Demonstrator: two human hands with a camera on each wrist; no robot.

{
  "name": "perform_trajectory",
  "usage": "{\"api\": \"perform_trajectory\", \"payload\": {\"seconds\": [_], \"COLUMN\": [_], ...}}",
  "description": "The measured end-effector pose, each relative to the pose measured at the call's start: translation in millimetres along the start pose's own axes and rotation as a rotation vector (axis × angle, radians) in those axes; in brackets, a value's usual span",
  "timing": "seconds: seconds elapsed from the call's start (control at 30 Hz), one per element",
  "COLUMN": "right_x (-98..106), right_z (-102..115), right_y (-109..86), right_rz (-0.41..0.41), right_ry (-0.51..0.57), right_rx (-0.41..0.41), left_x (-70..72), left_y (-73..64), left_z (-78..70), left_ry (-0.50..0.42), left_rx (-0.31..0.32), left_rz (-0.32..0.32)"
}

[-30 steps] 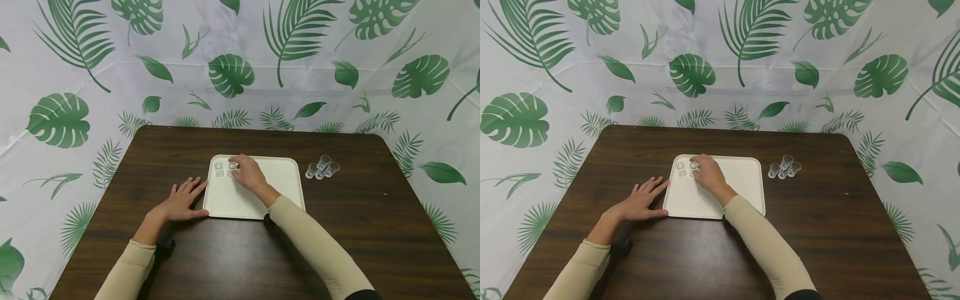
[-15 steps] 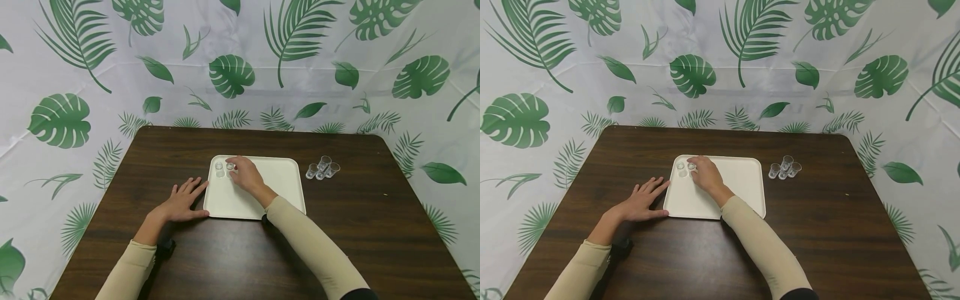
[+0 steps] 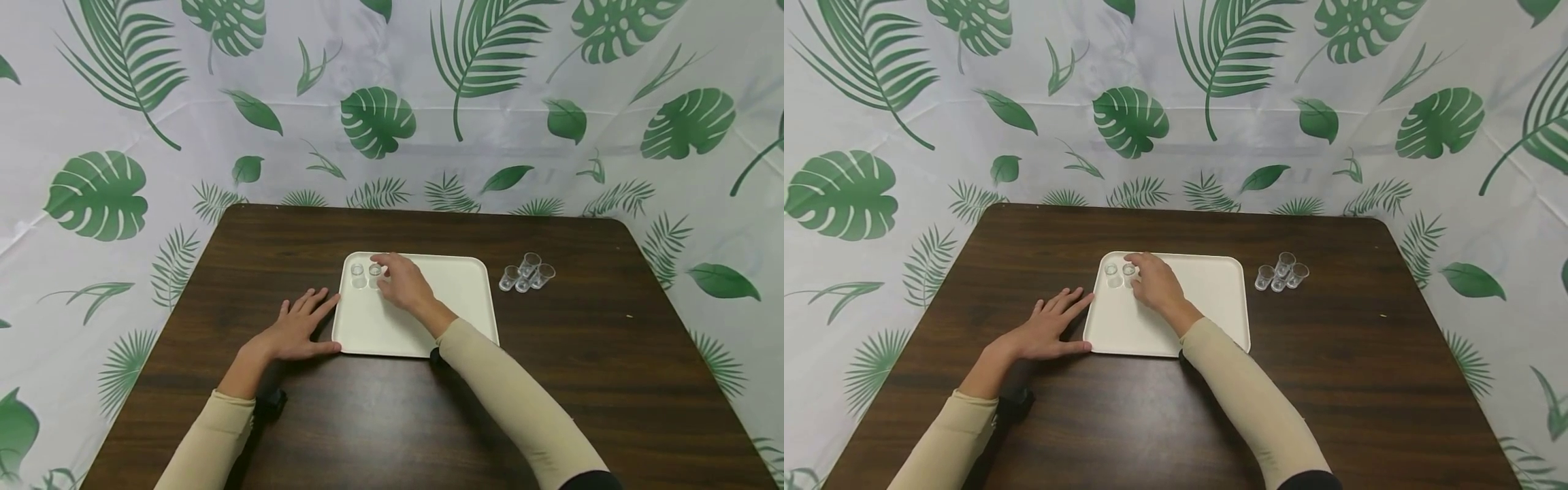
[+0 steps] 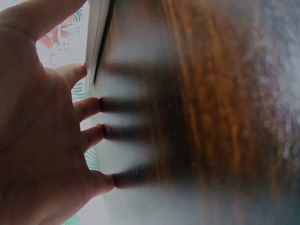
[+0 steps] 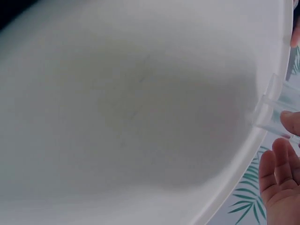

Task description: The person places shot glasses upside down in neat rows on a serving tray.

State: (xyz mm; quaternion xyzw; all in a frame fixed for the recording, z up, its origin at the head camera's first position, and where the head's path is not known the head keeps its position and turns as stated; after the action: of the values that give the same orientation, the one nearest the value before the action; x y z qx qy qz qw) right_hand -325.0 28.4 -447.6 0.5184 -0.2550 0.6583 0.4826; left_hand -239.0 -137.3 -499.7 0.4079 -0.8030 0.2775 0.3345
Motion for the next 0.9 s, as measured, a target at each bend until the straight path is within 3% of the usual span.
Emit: {"api": "perform_trajectory", "payload": {"seconds": [0.5, 0.9], "right_x": [6.6, 22.3], "right_z": [-30.3, -57.6], "right_y": [-14.0, -44.4], "right_rz": [-0.011, -0.116], "right_ry": [0.078, 0.132], "right_rx": [-0.09, -0.145], "left_x": [2.7, 4.4], "left_y": [-0.8, -1.7], "left_z": [-3.1, -5.4], "left_ry": [0.003, -0.005], "left_rx": [0.006, -0.009], "left_rz": [0.01, 0.003]}}
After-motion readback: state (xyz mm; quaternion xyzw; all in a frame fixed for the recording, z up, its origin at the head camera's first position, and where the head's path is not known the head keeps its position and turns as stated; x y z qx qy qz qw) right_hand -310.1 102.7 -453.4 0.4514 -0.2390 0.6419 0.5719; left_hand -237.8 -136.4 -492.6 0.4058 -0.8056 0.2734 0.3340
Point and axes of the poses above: each hand's wrist, its own y-axis towards the middle knuckle, its own x-axis out of the back of the hand, z = x × y, the point moved 10 cm from there along y, towards the middle knuckle, and after that the axes turned 12 degrees about -y, right-handed, at the moved point
